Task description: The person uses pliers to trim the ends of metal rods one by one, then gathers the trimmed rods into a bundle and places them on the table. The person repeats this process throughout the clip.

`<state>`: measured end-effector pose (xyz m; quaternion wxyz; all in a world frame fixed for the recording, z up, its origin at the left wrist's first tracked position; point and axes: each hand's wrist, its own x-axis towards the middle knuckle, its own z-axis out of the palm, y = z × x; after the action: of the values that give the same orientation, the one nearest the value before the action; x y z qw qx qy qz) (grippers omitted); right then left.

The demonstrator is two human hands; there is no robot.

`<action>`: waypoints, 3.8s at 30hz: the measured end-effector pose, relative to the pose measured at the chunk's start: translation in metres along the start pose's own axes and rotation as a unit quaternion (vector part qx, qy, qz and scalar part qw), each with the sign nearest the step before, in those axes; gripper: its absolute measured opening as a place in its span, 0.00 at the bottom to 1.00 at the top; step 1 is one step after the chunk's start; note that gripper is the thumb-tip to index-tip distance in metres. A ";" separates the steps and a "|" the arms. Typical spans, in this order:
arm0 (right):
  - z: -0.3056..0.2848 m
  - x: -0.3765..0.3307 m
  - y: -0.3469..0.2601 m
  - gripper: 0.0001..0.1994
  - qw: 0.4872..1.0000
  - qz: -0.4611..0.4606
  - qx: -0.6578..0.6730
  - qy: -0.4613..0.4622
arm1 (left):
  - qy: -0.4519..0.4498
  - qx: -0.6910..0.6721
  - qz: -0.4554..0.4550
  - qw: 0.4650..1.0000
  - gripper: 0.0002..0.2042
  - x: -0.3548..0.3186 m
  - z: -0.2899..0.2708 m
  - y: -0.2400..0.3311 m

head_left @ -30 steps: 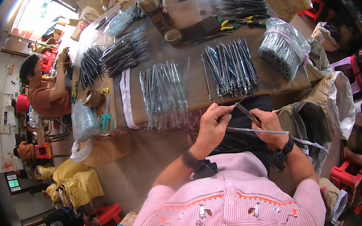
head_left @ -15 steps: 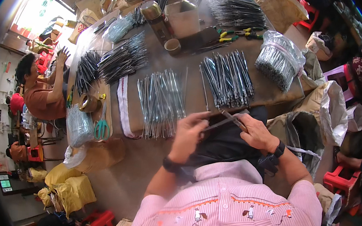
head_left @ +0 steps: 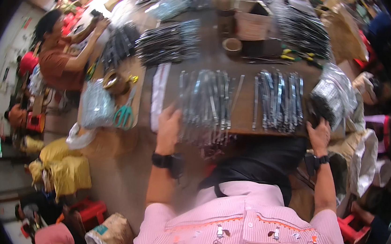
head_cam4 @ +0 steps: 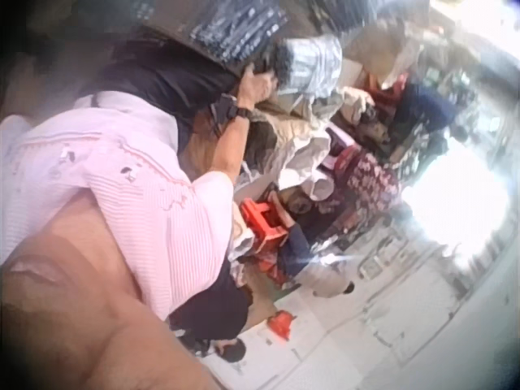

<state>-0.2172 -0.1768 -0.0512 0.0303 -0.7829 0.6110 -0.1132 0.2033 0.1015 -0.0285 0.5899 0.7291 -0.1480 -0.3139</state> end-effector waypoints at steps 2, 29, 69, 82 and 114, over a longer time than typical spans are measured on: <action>-0.004 -0.005 -0.008 0.26 0.998 -0.032 -0.045 0.017 | -0.010 0.044 0.006 0.999 0.22 -0.002 0.003 -0.001; 0.009 0.060 -0.319 0.68 0.562 -0.803 -0.095 -0.173 | -0.052 0.375 0.021 0.925 0.32 0.033 0.026 -0.009; 0.034 -0.008 -0.323 0.37 0.685 -0.680 0.016 -0.262 | -0.331 0.027 -0.062 0.941 0.18 -0.067 0.080 -0.101; 0.054 -0.056 -0.308 0.19 0.692 -0.682 0.118 -0.204 | -0.333 -0.309 -0.003 0.891 0.34 -0.035 0.066 -0.177; -0.009 -0.002 -0.271 0.43 0.684 -0.412 0.560 -0.220 | -0.195 -0.213 0.144 0.947 0.46 0.027 0.120 -0.013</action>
<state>0.0378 -0.1063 0.0076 0.5471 -0.7953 0.0248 -0.2599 0.1461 -0.0033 -0.0617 0.7300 0.4821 -0.2929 -0.3859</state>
